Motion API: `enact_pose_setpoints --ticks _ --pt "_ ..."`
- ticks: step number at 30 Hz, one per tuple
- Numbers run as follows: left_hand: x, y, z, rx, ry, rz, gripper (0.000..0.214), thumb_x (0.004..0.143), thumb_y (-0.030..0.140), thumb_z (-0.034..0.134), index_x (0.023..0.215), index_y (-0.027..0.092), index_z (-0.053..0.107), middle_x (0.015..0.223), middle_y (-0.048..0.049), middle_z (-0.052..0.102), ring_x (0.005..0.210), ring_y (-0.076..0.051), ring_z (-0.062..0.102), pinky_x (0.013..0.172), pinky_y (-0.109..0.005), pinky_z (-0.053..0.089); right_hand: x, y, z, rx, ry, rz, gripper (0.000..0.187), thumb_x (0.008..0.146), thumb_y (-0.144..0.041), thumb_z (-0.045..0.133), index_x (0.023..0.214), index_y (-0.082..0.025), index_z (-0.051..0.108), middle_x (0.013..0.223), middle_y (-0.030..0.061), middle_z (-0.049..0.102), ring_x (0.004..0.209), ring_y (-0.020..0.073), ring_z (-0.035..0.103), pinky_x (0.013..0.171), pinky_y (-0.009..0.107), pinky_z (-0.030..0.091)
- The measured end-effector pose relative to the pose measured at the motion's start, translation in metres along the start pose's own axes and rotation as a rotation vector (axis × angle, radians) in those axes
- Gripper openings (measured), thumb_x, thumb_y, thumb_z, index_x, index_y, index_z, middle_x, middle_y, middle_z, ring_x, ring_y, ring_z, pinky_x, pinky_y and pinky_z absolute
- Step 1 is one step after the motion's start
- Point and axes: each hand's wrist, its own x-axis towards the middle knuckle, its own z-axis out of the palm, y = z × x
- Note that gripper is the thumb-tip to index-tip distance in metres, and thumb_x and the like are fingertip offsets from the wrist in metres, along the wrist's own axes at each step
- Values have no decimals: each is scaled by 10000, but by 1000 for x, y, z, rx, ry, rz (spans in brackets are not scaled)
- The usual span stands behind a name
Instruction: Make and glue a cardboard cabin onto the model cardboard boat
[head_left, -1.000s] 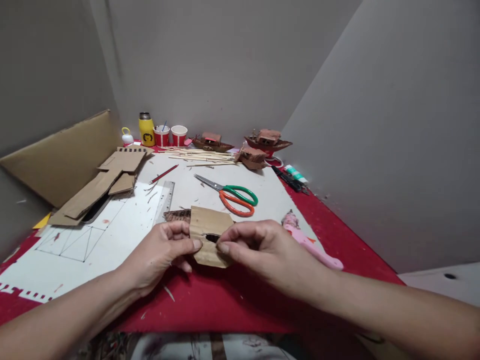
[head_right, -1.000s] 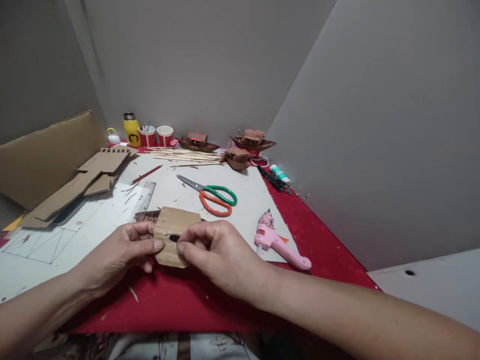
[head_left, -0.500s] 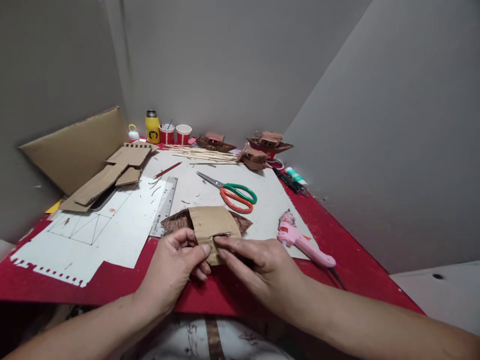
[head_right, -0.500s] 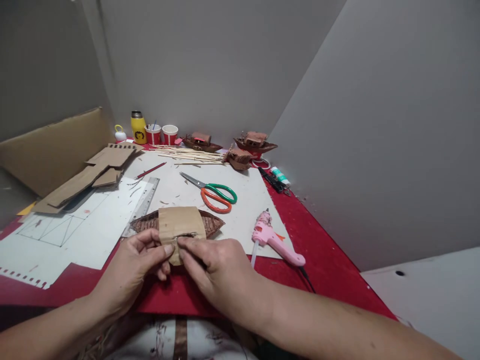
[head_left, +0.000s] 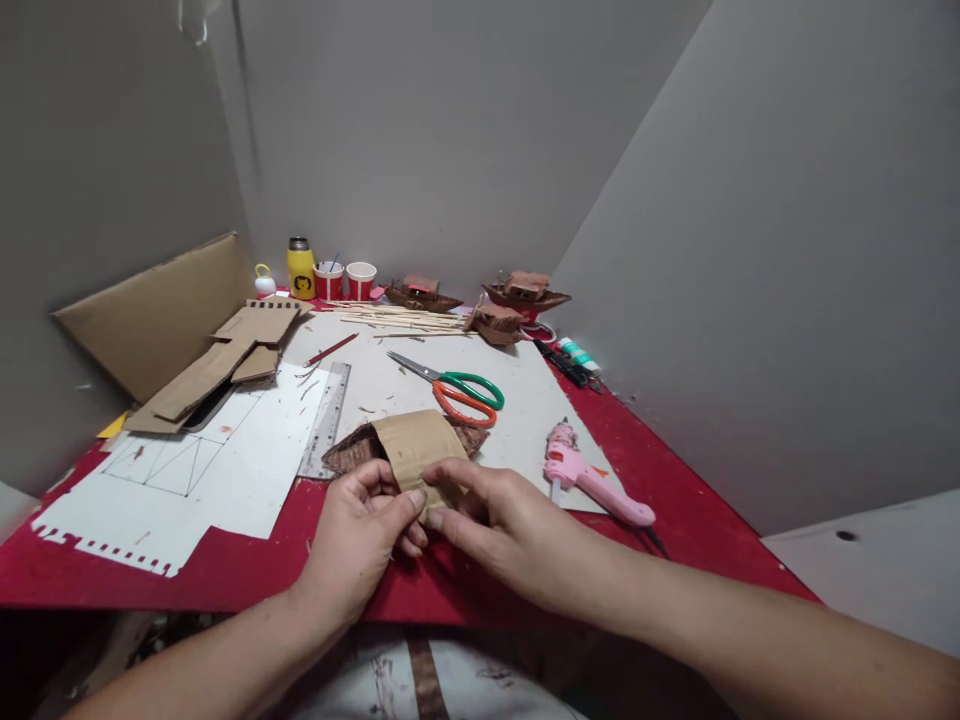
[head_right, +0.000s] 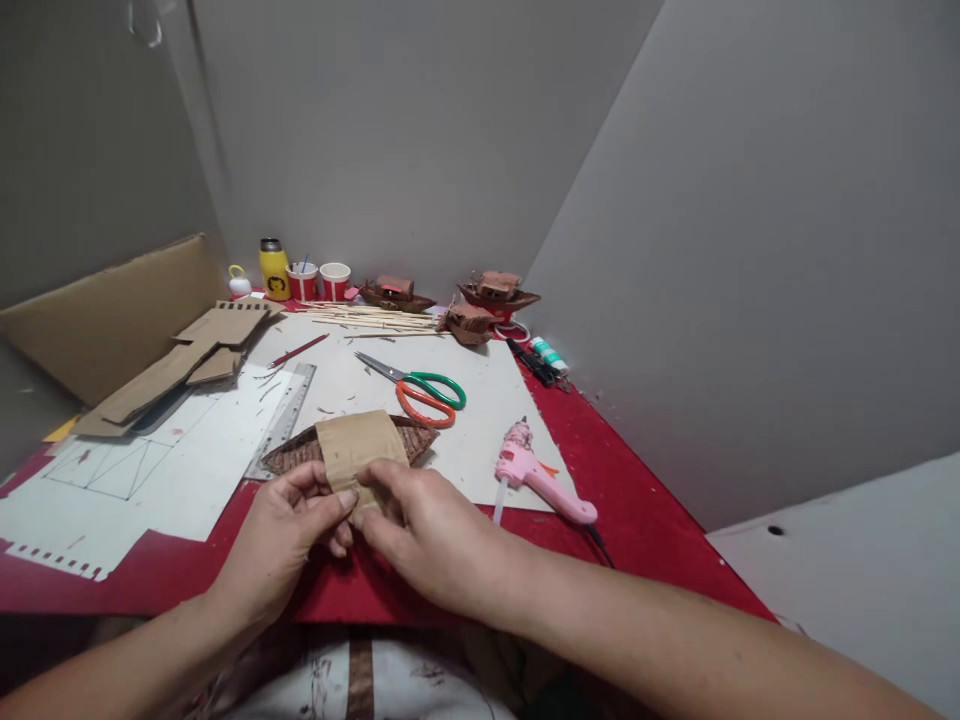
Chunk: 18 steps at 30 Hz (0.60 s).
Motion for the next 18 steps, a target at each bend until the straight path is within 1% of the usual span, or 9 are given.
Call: enact_pose_setpoints --ticks 2,4,7,9,11,14,16,18 --pt "1 0 0 3 -10 12 315 710 351 772 860 127 610 515 33 607 437 -84 544 444 -173 453 0 0 1 -67 -10 -23 130 935 -266 510 1016 -184 570 792 38 670 671 155 599 586 239 425" --pt "2 1 0 9 -19 14 329 731 348 763 913 118 615 527 34 606 445 -82 543 450 -172 456 1 2 2 -170 -15 -39 135 944 -262 488 1033 -189 559 857 67 698 732 180 642 638 260 443" --pt "3 2 -2 7 -28 19 365 729 318 773 991 115 622 604 24 634 469 -80 554 454 -174 464 0 3 2 -335 -8 -55 204 962 -293 457 1101 -186 562 854 86 724 739 218 685 627 285 436" --pt "4 4 -4 3 -38 14 357 723 305 779 989 115 637 639 15 644 481 -76 554 459 -174 470 -1 3 -2 -384 5 -83 259 963 -307 461 1161 -190 580 889 96 740 776 235 705 638 292 445" --pt "4 7 -6 6 -39 -4 318 718 301 781 938 106 659 641 4 647 483 -72 548 466 -173 475 -2 3 -7 -379 34 -120 290 953 -298 479 1190 -191 608 912 99 751 804 231 713 660 292 464" --pt "6 14 -8 8 -6 -16 300 686 295 793 882 99 677 638 -10 656 471 -70 537 453 -173 469 -4 6 -14 -328 135 -172 308 936 -272 496 1188 -174 644 900 97 762 772 214 714 678 293 489" --pt "6 18 -9 15 12 -16 305 662 287 804 867 98 683 638 -14 660 469 -73 538 446 -175 466 -4 9 -13 -270 182 -228 293 937 -256 495 1163 -181 666 931 88 768 775 197 715 703 288 501" --pt "6 22 -8 22 11 -15 297 647 280 812 845 98 685 630 -12 658 475 -75 542 446 -174 464 -1 13 -9 -238 184 -294 273 945 -236 483 1126 -201 684 951 72 769 779 180 715 717 273 502"
